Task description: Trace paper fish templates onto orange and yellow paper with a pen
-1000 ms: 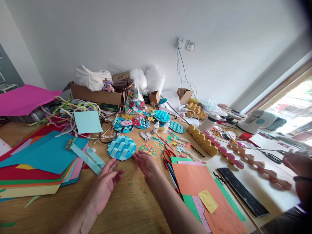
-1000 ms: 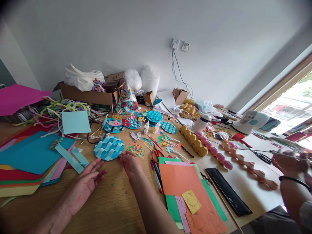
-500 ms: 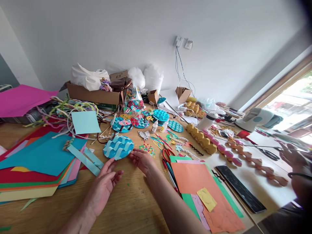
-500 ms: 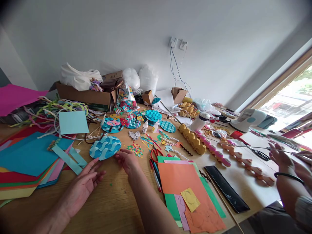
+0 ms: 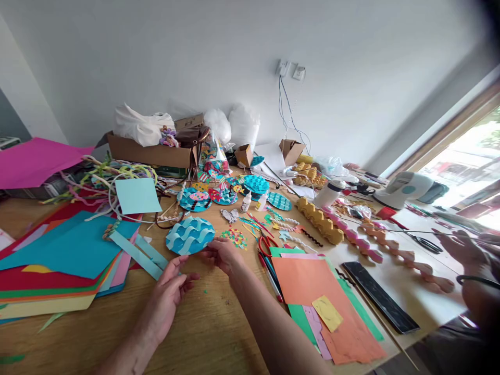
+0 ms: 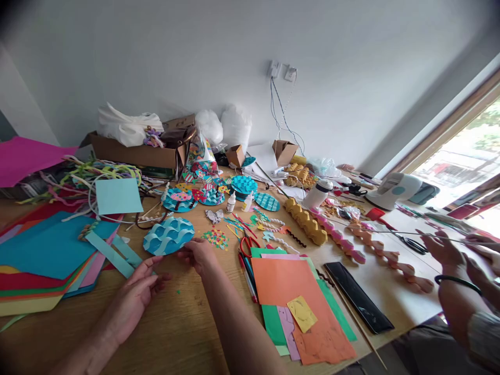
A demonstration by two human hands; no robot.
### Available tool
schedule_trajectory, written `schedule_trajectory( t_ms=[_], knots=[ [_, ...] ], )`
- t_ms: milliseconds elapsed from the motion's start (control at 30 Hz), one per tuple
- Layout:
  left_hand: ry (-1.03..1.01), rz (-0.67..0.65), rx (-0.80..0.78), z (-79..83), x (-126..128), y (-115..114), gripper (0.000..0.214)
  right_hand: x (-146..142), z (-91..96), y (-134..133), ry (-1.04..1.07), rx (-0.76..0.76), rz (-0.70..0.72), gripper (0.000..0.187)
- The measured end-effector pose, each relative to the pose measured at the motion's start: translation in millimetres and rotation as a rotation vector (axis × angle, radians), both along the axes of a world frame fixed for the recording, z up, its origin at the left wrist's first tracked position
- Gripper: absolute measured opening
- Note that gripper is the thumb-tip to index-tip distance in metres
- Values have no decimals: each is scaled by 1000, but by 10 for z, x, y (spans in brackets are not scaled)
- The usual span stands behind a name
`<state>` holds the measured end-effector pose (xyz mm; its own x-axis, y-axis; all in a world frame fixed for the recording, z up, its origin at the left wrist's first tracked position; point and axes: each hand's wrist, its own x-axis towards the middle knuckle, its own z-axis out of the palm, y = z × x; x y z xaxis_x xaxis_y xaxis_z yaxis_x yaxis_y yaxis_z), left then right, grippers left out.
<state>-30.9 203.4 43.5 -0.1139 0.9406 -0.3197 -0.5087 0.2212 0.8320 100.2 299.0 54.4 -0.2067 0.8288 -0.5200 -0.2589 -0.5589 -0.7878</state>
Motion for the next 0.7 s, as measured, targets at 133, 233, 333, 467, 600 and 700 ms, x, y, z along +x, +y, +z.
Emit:
schedule_trajectory(
  t_ms=[133,233,333,467,600,700],
  knots=[
    [66,-51,-17,-22,16,-52,36,231,85,-92,2,23,-39,14],
    [92,-58,10,-50,11,-69,27,456,151,-230,22,57,-74,20],
    [75,-47,31,-66,-14,-51,28,651,213,-427,61,115,-111,28],
    [30,-32,45,15,-48,-12,38,801,267,-697,104,190,-121,36],
    [-60,-153,70,191,-22,-57,46,828,277,-896,93,258,-137,38],
    [-141,-297,75,269,46,-126,42,792,251,-1002,63,293,-142,39]
  ],
)
